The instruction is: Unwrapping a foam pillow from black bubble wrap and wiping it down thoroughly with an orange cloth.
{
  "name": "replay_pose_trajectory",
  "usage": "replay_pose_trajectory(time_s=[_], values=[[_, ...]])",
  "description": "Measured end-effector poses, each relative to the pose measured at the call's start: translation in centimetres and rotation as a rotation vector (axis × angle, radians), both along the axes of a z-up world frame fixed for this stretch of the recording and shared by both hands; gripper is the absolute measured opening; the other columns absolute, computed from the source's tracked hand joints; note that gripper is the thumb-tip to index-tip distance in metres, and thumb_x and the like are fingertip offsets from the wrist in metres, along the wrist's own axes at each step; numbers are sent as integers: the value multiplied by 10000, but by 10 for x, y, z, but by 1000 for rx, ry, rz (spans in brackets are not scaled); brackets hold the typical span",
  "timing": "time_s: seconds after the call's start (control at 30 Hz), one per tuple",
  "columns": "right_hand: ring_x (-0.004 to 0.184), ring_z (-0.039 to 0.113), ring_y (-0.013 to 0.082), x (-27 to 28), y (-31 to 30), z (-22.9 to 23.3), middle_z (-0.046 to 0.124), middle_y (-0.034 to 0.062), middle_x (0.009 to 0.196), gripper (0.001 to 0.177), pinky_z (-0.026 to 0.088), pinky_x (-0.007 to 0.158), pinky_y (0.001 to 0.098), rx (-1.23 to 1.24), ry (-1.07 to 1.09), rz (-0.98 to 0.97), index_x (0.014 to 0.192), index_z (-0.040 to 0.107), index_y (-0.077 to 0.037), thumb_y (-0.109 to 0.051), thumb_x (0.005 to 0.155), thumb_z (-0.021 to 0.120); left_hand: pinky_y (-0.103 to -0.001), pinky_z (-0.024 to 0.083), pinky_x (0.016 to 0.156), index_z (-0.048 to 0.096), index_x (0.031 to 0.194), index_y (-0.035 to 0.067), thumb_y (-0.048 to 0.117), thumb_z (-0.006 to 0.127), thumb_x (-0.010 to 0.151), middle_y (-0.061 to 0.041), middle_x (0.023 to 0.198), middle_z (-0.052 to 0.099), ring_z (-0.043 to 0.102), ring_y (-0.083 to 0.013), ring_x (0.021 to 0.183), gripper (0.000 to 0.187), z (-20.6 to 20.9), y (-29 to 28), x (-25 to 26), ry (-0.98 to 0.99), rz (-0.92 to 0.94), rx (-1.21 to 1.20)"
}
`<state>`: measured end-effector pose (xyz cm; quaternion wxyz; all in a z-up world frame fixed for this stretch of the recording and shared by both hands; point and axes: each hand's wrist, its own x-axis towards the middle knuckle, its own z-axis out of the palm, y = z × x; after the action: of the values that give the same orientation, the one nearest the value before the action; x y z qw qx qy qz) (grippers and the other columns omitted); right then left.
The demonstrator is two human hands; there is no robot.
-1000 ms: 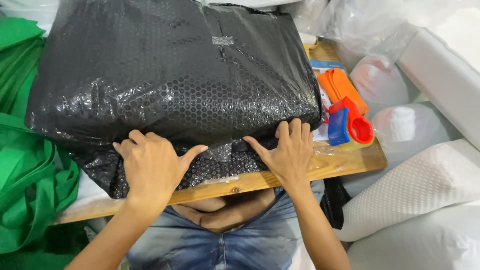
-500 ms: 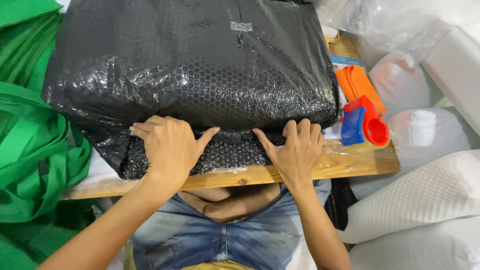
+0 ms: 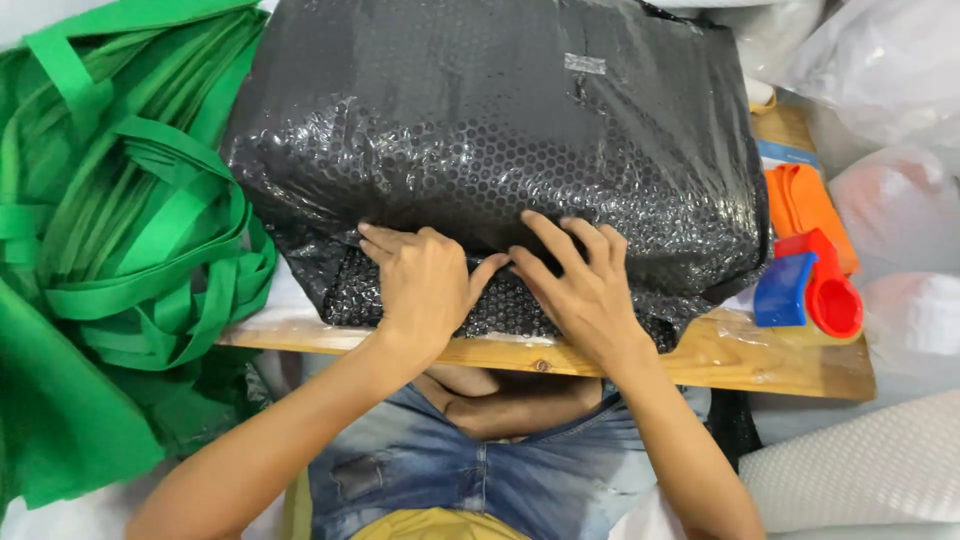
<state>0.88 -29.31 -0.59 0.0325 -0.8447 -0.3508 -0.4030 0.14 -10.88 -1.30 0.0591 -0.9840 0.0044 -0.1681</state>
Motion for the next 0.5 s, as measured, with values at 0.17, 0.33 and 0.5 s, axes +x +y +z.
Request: replay_pose_trajectory(time_s=[0.17, 0.33, 0.5], values=[[1170, 519, 310, 22, -10, -23, 658, 45, 1273, 130, 395, 952, 437, 7, -28, 60, 1047, 726, -273, -254, 1040, 597, -634, 516, 932, 737, 880, -77, 882, 598, 823, -437, 957, 686, 694, -575, 1033, 970, -12, 15, -10, -48, -68, -80], [1141, 498, 303, 22, -6, -15, 650, 71, 1271, 167, 395, 911, 426, 2, -78, 75, 1017, 726, -290, -205, 1057, 589, -546, 526, 1002, 760, 954, -11, 762, 661, 861, -289, 970, 742, 736, -460, 1033, 785, -1, 50, -38, -233, -230, -111], [1136, 510, 310, 23, -4, -16, 651, 71, 1271, 173, 401, 878, 434, -9, -100, 77, 1012, 707, -293, -191, 1067, 579, -500, 509, 887, 716, 1111, 106, 474, 637, 915, -113, 1039, 662, 626, -306, 935, 425, 1, 67, -52, -337, -677, -110]])
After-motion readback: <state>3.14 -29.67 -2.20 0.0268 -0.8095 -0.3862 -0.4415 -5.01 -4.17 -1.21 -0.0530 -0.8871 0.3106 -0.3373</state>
